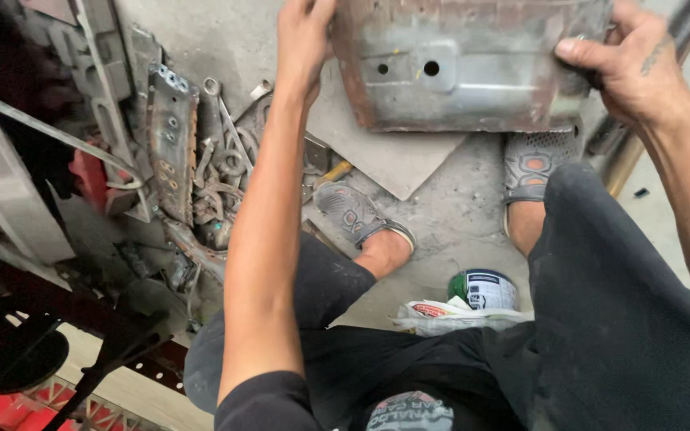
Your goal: The person sits on the workshop floor fitting a rusted metal body panel against a disassembled car body. They align the panel by hand, press it into place, and hammer along its edge with a mallet, repositioning the panel between strikes to seat it against the surrounding metal.
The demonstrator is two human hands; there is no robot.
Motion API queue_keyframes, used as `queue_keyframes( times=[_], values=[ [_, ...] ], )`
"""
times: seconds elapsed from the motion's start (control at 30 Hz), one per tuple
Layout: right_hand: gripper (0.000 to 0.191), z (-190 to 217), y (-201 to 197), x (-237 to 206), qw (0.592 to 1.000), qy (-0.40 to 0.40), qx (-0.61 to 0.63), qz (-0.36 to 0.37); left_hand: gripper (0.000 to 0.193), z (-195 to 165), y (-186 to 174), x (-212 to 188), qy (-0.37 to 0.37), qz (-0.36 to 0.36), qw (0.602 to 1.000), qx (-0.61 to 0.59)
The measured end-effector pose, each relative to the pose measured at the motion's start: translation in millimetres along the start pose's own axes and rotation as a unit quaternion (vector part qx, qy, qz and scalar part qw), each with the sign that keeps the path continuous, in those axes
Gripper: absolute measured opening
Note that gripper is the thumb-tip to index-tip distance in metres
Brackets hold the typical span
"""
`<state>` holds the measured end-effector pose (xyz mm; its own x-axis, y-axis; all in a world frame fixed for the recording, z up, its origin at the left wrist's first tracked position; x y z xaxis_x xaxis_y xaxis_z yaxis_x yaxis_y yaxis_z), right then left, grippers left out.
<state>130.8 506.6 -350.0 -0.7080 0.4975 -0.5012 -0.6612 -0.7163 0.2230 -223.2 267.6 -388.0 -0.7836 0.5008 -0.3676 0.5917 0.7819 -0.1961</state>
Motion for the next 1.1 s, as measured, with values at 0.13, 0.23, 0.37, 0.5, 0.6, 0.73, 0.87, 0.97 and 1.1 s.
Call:
queue_keyframes(
  times=[0.13, 0.23, 0.37, 0.5, 0.6, 0.73, 0.87, 0.97, 1.1],
  values=[
    [0.02, -17, 11, 3, 1.0, 0.025, -0.013, 0.006, 0.04, -2, -79, -94, 0.089, -0.08, 0.943, 0.309],
    [0.025, -21, 6, 6, 0.993, 0.049, -0.102, -0.03, 0.081, 41, -97, -166, 0.046, -0.065, 0.918, 0.388],
    [0.034, -5, -1, 3, 0.957, 0.055, -0.258, -0.121, 0.087, 80, -86, -205, 0.054, -0.036, 0.927, 0.37],
    [0.024, 24, 34, -8, 0.996, 0.013, -0.063, -0.06, 0.073, 72, -87, -199, 0.008, -0.039, 0.896, 0.442],
    [0.029, 58, 13, -20, 0.976, -0.005, -0.187, -0.111, 0.068, 56, -89, -199, -0.081, -0.023, 0.89, 0.447],
    [0.021, 96, -42, -49, 0.97, -0.03, -0.187, -0.151, 0.057, 15, -57, -175, -0.038, -0.008, 0.974, 0.225],
    [0.027, 110, -93, -79, 0.978, -0.084, -0.059, -0.182, 0.051, 8, 25, -131, -0.216, 0.087, 0.937, -0.261],
    [0.048, 101, -129, -94, 0.969, -0.034, 0.051, -0.24, 0.041, -26, 100, -84, -0.234, 0.145, 0.862, -0.425],
    [0.049, 115, -146, -112, 0.962, -0.041, 0.081, -0.259, 0.028, -63, 133, 7, -0.084, 0.054, 0.995, 0.008]
  ],
)
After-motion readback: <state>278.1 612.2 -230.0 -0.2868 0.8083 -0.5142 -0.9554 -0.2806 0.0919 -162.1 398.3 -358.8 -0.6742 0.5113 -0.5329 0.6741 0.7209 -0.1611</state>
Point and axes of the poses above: each hand's wrist, its own x-axis towards the middle knuckle, its own y-axis out of the palm, z = x × y, the point moved 10 cm from there along x, towards the middle knuckle, and after that the axes turned 6 degrees about -z, right-handed, at the moved point
